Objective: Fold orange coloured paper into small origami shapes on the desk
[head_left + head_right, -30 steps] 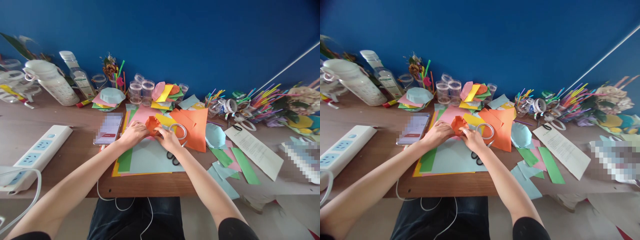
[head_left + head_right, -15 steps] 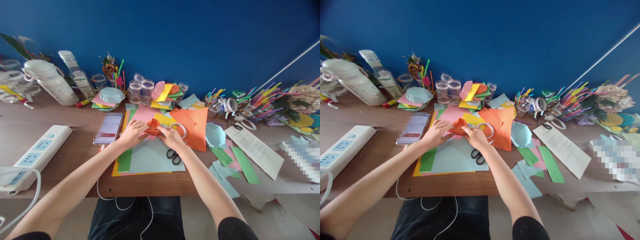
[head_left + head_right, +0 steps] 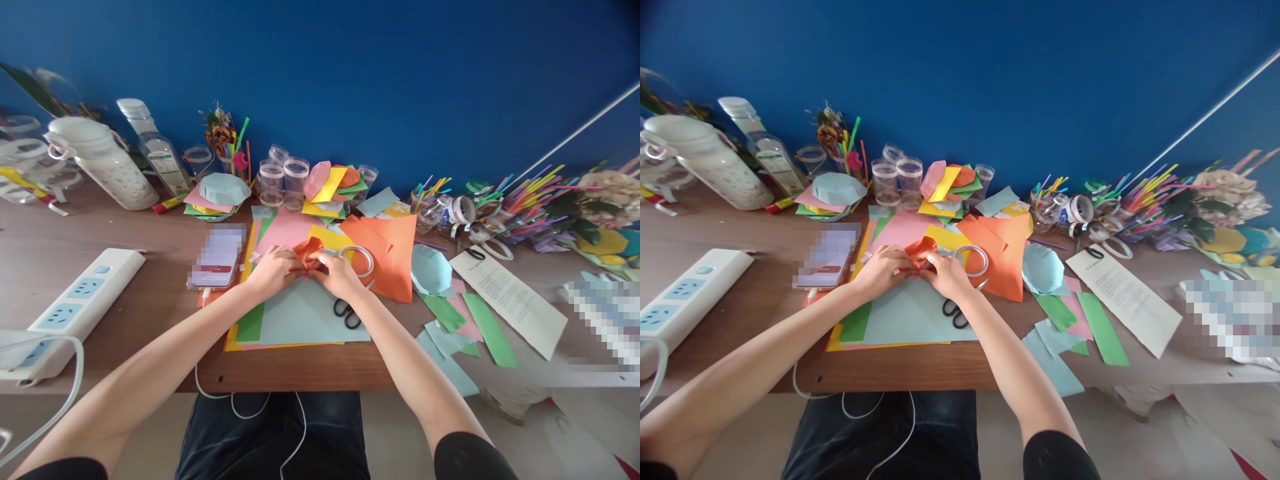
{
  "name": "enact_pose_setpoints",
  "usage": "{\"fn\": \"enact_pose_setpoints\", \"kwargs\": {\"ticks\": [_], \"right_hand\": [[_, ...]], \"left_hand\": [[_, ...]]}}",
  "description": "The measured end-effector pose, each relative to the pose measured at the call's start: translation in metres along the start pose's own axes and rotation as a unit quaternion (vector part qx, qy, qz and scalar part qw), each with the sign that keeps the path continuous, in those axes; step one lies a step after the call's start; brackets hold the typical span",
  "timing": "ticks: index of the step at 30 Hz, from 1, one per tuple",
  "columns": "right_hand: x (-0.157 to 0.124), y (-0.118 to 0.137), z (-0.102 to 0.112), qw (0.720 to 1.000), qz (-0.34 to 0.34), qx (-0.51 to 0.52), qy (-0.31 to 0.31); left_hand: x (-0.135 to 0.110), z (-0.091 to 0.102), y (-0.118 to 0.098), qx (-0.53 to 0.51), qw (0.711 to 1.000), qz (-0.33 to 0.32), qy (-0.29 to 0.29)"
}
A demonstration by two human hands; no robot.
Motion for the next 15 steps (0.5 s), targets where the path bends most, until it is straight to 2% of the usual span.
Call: {"fn": "enact_pose_setpoints", "kwargs": {"ticks": [4,10,15], "right_hand": [[-0.002,0.002,0.0,1.0,0.002,-0.024,0.015],[-0.008,0.003,0.002,0.99,0.037,-0.13,0.04],[-0.007,0.004,-0.004,0.991,0.078,-0.107,0.028]], "left_hand": [[-0.002,0.007,0.004,0.0,1.0,0.016,-0.009],[-0.005,0.015,0.008,0.009,0.999,-0.038,0.006],[-0.004,0.01,0.005,0.062,0.996,-0.058,-0.003]]}}
Point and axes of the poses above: each hand's wrist, its own x-axis towards the middle knuckle, its own z-axis out of the back of the hand, y = z × x, the point moved 1 cm from there along x, towards the middle knuckle, and after that the axes turned 14 degrees about z, right-handed, at the moved point
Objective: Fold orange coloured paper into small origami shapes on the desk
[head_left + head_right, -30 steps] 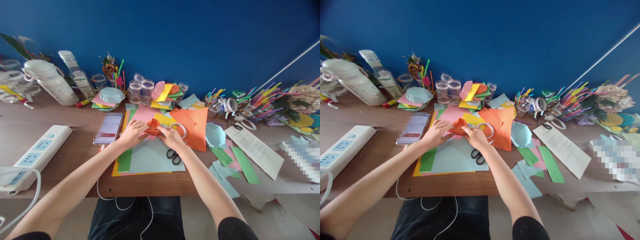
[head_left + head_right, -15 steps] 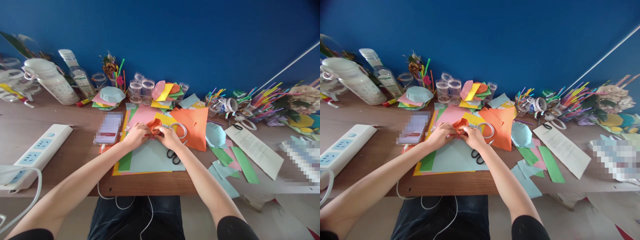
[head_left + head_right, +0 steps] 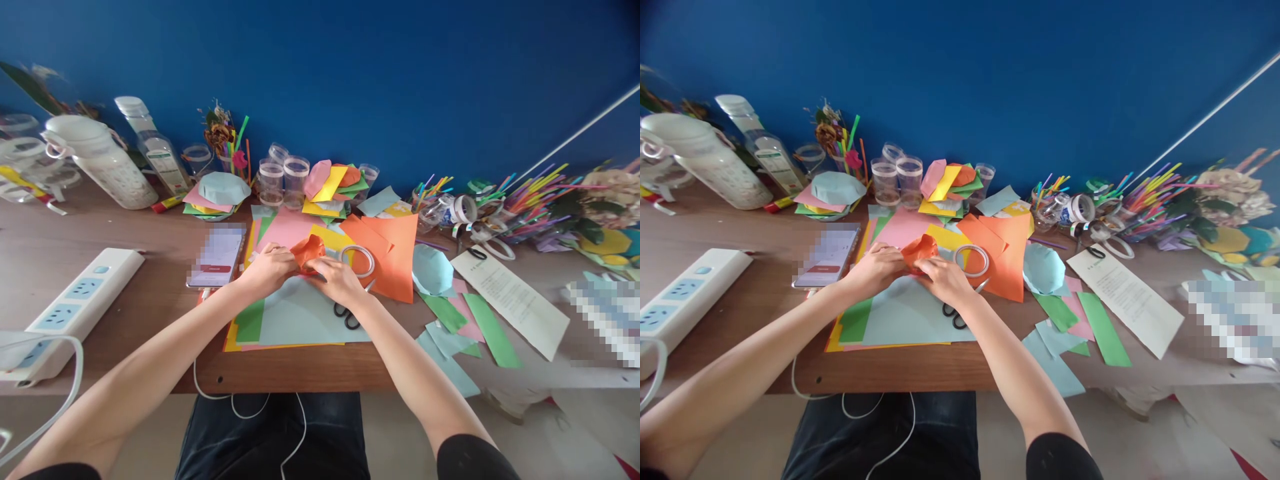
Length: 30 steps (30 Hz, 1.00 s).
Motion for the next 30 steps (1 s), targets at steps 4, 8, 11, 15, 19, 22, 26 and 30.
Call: {"fn": "enact_pose_setpoints", "kwargs": {"ticks": [4,8,11,15,19,22,26,30], "right_hand": [[0.002,-0.001,-0.006,0.999,-0.002,-0.033,0.031],[0.003,-0.001,-0.008,0.995,-0.012,-0.081,0.062],[0.003,0.0,-0.008,0.994,-0.015,-0.086,0.07],[0.003,0.0,-0.008,0.995,-0.019,-0.069,0.068],[0.004,0.003,-0.005,0.995,-0.03,-0.066,0.07],[0.005,0.006,0.0,0.994,-0.038,-0.068,0.081],[0.003,0.005,0.009,0.994,-0.016,-0.066,0.081],[-0.002,-0.005,0.015,0.994,0.026,-0.091,0.048]], "left_hand": [[0.002,-0.002,-0.003,0.074,0.996,-0.047,0.017],[0.002,0.0,-0.004,0.111,0.991,-0.066,0.017],[0.0,0.001,-0.005,0.121,0.99,-0.063,-0.017],[-0.002,0.001,-0.009,0.126,0.987,-0.065,-0.072],[-0.002,-0.004,-0.012,0.122,0.986,-0.086,-0.074],[-0.002,-0.007,-0.013,0.124,0.986,-0.088,-0.072],[-0.003,-0.009,-0.012,0.114,0.989,-0.076,-0.06],[-0.002,-0.009,-0.004,0.061,0.996,-0.051,-0.026]]}}
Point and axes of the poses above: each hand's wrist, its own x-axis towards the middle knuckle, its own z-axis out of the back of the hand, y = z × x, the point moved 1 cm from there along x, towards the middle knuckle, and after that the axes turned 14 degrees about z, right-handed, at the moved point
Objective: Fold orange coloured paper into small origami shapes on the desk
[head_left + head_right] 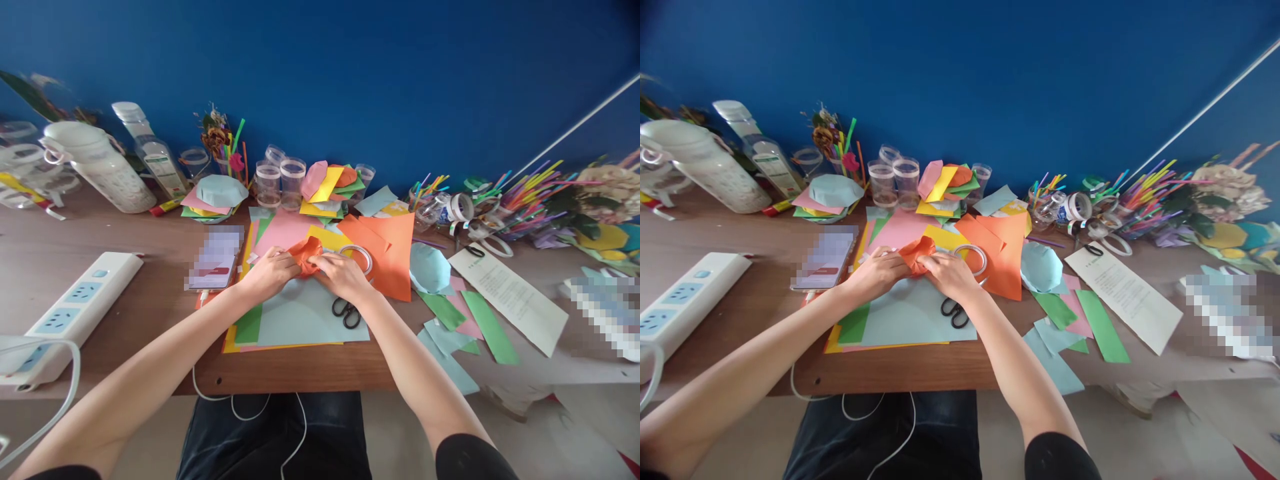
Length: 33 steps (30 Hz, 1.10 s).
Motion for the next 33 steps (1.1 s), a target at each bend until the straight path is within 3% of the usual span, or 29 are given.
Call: {"fn": "enact_pose_setpoints", "kwargs": {"ticks": [7,12,17,23,27,33], "right_hand": [[0.0,-0.001,-0.005,0.998,0.009,-0.046,0.041],[0.006,0.005,-0.008,0.998,0.024,-0.052,0.037],[0.003,0.001,-0.005,0.999,0.014,-0.047,0.0],[0.001,-0.002,-0.006,0.999,0.004,-0.039,0.037],[0.003,-0.001,-0.007,0.998,-0.009,-0.043,0.048],[0.005,0.002,-0.004,0.999,-0.019,-0.014,0.047]], "left_hand": [[0.002,0.008,0.005,-0.028,0.999,0.032,0.006],[0.004,0.008,-0.005,-0.032,0.998,0.057,0.007],[0.004,0.002,0.001,-0.079,0.994,0.07,0.029],[0.003,0.006,0.001,-0.088,0.99,0.093,0.054],[0.003,0.005,-0.005,-0.065,0.992,0.1,0.039],[0.005,-0.004,-0.007,-0.11,0.986,0.124,0.03]]}}
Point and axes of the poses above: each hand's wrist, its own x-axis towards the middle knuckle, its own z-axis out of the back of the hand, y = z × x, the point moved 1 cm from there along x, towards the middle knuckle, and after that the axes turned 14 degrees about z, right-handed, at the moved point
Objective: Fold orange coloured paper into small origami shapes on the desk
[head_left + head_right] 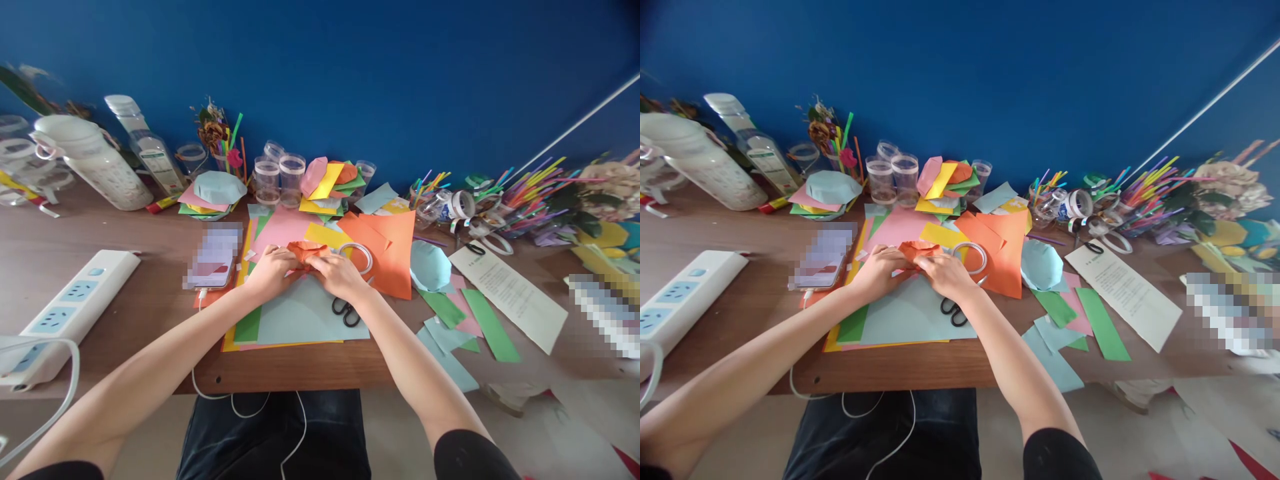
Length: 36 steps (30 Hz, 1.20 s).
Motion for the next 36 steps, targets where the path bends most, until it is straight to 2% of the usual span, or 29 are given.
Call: {"fn": "enact_pose_setpoints", "kwargs": {"ticks": [8,16,21,27,36], "right_hand": [[0.004,-0.002,0.001,0.994,-0.021,0.102,-0.029],[-0.004,-0.005,0.004,0.994,0.011,0.073,-0.081],[-0.005,-0.009,0.001,0.997,0.004,0.031,-0.064],[-0.004,-0.008,-0.005,0.998,-0.006,0.028,-0.047],[0.002,-0.004,-0.001,0.999,-0.028,0.025,-0.037]], "left_hand": [[0.005,0.004,-0.005,0.008,0.999,-0.008,0.038],[0.004,0.011,-0.001,0.007,0.999,-0.009,0.047],[0.003,0.014,0.0,0.031,0.999,-0.018,0.039],[0.004,0.007,0.0,0.023,0.999,-0.036,0.027],[0.004,0.003,0.002,0.023,0.999,-0.01,0.026]]}}
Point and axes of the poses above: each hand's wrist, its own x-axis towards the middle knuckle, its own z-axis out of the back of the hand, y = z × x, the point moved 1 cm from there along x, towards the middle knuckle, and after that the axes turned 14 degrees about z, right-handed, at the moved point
